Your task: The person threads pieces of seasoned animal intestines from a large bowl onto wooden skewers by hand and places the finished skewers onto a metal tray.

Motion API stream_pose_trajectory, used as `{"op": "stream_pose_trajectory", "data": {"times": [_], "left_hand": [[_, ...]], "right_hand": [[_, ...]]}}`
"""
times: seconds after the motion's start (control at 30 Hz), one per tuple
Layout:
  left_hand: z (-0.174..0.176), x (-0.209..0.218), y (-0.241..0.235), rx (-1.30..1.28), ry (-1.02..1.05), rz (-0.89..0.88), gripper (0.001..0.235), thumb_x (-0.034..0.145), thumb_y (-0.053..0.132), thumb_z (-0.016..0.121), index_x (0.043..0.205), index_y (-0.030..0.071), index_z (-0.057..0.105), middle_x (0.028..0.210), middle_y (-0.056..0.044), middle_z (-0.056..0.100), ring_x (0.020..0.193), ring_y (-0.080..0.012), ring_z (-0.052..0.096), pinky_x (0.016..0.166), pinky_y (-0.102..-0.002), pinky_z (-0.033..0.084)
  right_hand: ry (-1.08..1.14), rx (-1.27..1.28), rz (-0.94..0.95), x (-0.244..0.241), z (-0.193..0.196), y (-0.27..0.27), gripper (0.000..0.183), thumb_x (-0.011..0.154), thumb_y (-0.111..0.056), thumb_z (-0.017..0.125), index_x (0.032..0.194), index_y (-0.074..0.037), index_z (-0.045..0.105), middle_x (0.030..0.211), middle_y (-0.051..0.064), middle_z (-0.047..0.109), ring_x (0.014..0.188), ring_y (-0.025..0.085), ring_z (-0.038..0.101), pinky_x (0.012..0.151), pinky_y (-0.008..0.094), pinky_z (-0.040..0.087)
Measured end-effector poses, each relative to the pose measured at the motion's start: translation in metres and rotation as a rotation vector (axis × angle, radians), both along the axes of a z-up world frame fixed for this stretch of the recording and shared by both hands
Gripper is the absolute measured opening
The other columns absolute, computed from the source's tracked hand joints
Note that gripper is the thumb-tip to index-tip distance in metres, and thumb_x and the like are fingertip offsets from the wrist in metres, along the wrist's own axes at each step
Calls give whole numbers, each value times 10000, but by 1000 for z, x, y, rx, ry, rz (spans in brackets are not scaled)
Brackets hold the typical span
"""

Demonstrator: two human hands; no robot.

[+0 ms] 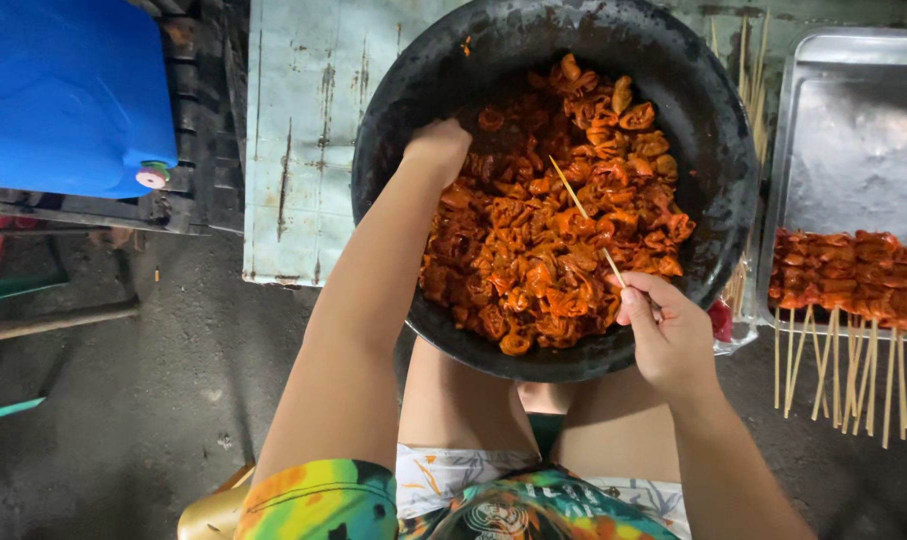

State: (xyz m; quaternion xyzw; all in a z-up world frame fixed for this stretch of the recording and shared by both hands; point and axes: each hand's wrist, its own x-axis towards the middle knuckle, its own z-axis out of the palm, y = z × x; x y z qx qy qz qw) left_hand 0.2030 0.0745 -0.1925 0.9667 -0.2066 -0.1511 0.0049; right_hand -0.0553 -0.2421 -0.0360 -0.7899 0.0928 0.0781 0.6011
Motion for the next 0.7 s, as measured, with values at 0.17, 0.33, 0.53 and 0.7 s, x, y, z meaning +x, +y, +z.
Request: {"op": "stream_pose_trajectory", "data": {"times": [0.17,0.33,0.53,0.7], "left_hand": [[53,-5,-4,-406,123,253,185,883,135,752,1015,40,665,1052,-206,703,1003,-384,672,851,-466,558],[98,-36,-21,-1326,618,687,283,898,125,776,1055,67,548,1037,-154,755,897,-248,735,767,-400,599],[132,-98,-28,-1959,946,684,190,998,129,626,1172,60,594,1127,-99,708,1013,-221,698,886,-390,582],[153,-127,-32,-1980,911,570,183,1077,147,598,1218,32,580,1128,-85,662,1087,-208,671,941,-385,568]], "right_hand": [[-21,23,48,11,3,-1,220,1049,-88,583,1215,3,694,827,-10,616,756,53,571,692,207,466],[-1,-29,75,16,11,1,211,1041,-90,599,1195,5,706,822,1,644,752,63,591,675,213,477],[-25,-135,115,7,26,1,231,1024,-120,618,1202,-12,716,792,19,668,729,79,618,656,237,485],[-56,-191,134,-10,39,-2,235,1017,-133,623,1199,-18,716,784,25,687,721,79,639,657,238,494]]}}
